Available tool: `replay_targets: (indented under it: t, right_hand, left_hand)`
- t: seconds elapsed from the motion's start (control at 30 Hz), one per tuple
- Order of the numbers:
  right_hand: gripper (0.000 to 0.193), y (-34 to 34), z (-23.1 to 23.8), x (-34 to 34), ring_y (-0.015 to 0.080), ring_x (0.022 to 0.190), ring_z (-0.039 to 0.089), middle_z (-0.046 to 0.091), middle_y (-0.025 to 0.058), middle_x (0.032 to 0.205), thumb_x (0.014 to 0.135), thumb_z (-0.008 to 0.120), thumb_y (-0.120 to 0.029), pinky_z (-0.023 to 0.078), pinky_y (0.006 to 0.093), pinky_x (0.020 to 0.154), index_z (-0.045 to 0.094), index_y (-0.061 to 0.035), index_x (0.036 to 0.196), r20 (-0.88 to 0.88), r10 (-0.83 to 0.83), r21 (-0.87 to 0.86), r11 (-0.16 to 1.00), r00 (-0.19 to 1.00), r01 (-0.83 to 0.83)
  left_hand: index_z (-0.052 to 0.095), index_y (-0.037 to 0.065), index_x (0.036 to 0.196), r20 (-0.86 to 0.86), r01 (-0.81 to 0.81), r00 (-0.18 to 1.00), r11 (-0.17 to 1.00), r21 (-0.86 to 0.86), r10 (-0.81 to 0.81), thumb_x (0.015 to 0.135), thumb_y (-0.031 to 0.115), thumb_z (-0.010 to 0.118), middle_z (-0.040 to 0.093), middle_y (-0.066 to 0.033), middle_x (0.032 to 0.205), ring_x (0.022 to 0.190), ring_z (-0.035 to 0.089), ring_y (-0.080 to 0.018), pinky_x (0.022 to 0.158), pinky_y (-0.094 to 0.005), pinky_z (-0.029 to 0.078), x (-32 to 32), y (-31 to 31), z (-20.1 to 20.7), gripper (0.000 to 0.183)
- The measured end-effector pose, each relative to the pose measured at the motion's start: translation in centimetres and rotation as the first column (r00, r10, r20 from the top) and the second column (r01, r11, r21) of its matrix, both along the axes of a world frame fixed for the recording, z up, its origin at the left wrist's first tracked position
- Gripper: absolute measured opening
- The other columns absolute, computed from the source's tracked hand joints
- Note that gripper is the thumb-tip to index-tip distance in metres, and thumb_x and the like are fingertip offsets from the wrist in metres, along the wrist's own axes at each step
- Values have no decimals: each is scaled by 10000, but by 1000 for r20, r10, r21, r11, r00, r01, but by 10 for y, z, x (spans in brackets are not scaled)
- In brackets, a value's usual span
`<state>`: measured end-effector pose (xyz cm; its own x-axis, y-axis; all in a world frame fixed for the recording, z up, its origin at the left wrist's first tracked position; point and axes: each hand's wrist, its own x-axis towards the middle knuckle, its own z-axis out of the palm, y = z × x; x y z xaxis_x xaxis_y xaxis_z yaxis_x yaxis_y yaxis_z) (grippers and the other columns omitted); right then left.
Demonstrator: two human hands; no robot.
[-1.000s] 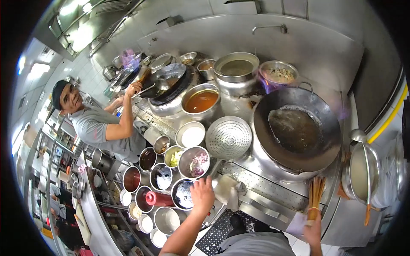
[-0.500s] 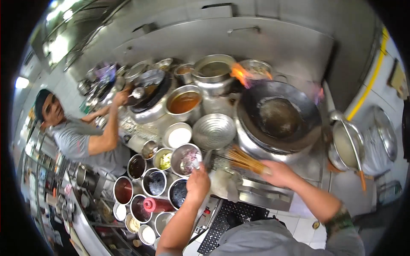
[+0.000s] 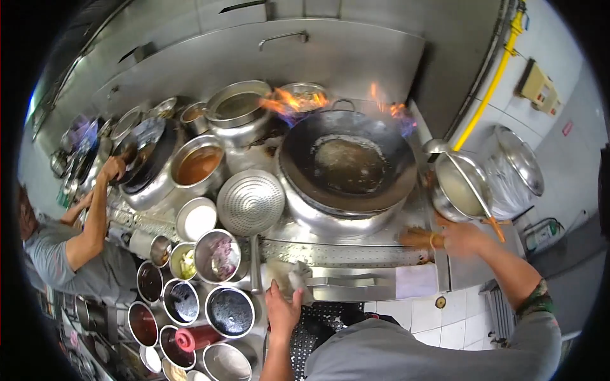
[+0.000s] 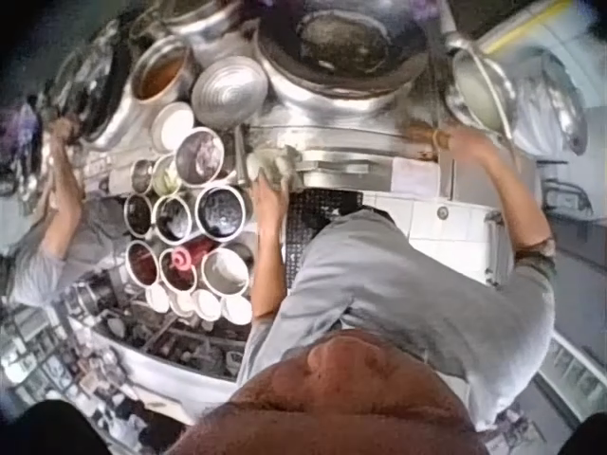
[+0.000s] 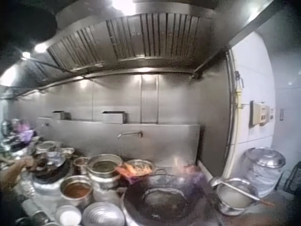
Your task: Cooking food in a wok over a high-pressure gas burner in a restaurant kitchen.
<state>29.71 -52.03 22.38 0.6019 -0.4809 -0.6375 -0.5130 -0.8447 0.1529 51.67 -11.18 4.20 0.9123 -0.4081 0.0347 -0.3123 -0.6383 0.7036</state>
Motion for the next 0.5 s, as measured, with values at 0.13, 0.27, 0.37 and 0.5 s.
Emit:
replay_targets:
  t: [0.13,0.27,0.37,0.5]
  right_hand:
    - [305,-32,-80,-16,367,987,683,711,178,1026,771,615,-171,544,490,836,684,-111,1062,177,-152,-154,972,972,180]
    - [300,20,-49,-49,375,996,675,716,158,1031,779,622,-175,538,489,857,690,-105,1062,137,-145,-23,989,980,149]
    - [382,9,-10,-84,377,984,668,709,175,1038,767,652,-186,529,469,872,690,-118,1141,287,-110,84,992,952,89]
    - [525,15,49,-94,381,950,666,701,198,1051,762,652,-177,530,450,849,641,-104,1282,498,-277,66,957,822,283]
  left_hand:
    - [547,-100,1257,-180,-5,984,1000,-6,4,870,310,731,593,-297,1201,1033,622,-413,909,-450,498,12,-24,-41,593]
    - [630,-83,1102,-307,112,947,993,31,-97,852,297,734,644,-290,1043,957,640,-414,844,-464,498,23,-35,-20,467]
    - [675,-15,949,-200,415,884,906,-82,-423,850,272,726,636,-249,945,901,616,-426,815,-472,484,63,-60,-52,308]
    - [683,60,1145,-182,888,431,451,-87,-884,889,364,693,650,-201,1110,1054,612,-365,939,-440,475,73,-147,-47,398]
